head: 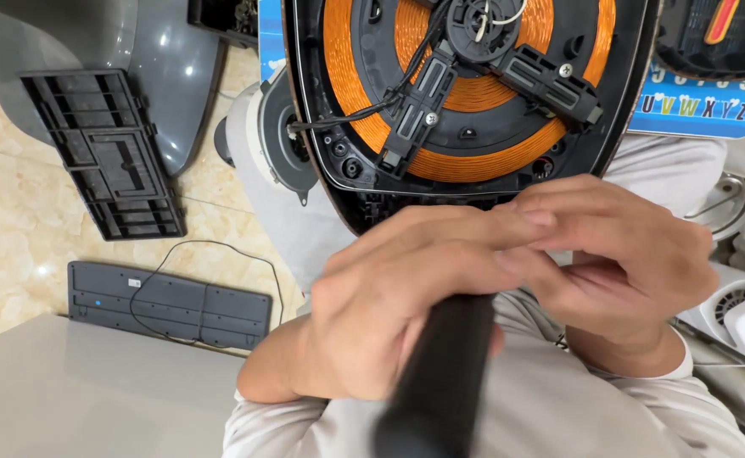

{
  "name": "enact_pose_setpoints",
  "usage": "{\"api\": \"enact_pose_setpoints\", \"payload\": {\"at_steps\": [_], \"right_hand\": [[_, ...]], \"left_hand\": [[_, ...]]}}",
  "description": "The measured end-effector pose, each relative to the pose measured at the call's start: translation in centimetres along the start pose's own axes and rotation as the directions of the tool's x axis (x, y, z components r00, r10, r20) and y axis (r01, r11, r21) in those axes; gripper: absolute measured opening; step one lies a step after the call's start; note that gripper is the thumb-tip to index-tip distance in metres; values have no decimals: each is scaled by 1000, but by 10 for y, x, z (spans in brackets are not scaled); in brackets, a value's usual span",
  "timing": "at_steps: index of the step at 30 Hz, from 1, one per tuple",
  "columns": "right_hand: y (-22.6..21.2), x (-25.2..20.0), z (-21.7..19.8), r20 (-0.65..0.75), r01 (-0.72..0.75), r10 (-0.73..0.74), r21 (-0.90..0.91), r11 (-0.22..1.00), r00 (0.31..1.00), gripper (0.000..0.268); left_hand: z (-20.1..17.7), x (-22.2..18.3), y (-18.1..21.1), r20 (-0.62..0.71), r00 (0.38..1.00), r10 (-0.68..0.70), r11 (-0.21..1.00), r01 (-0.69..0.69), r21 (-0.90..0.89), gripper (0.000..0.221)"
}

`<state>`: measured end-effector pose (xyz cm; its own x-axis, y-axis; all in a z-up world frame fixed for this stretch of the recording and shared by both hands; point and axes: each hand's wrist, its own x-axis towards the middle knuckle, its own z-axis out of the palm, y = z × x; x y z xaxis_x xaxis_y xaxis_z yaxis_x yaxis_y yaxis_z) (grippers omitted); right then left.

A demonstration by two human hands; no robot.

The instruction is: The person is disassembling and securing the internal components of an induction cooker using a screwdriver.

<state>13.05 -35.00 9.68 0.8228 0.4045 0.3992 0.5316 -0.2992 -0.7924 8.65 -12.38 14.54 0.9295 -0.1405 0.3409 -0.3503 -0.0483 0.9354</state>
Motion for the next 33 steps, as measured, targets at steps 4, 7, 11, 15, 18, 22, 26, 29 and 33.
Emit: {"api": "enact_pose_setpoints", "payload": {"at_steps": [4, 7, 11, 15, 18, 22, 26, 29, 33], "right_hand": [[-5, -5, -1, -3, -41, 40, -65, 997, 999, 31], [6, -27, -19, 19, -185, 184, 101, 977, 983, 36], [20, -46, -20, 20, -421, 452, 405, 812, 892, 57], [23, -29, -24, -96, -121, 118, -26, 992, 988, 61], [9, -12, -27, -33, -53, 48, -156, 986, 998, 68], [12, 9, -57, 188, 154, -104, -272, 950, 977, 66], [-21, 16, -33, 46, -62, 72, -189, 980, 996, 79], [-12, 19, -38, 60, -26, 36, -167, 986, 998, 79], [9, 22, -52, 251, 26, 11, -142, 990, 968, 78]], "left_hand": [[5, 0, -8, -17, 998, 61, 997, -61, 50, 29], [5, 4, -6, 8, 999, 36, 999, -36, 25, 40], [10, 15, -4, 33, 999, 42, 997, -44, 67, 41], [18, 19, -9, 29, 999, 46, 998, -47, 52, 49], [19, 21, -11, 56, 997, 59, 997, -61, 41, 46], [19, 26, -13, 109, 990, 88, 996, -91, 24, 42], [19, 31, -9, 117, 988, 96, 995, -97, 8, 36], [20, 34, -8, 107, 993, 55, 997, -61, 48, 34], [23, 34, -10, 69, 993, 99, 992, -104, 71, 39]]}}
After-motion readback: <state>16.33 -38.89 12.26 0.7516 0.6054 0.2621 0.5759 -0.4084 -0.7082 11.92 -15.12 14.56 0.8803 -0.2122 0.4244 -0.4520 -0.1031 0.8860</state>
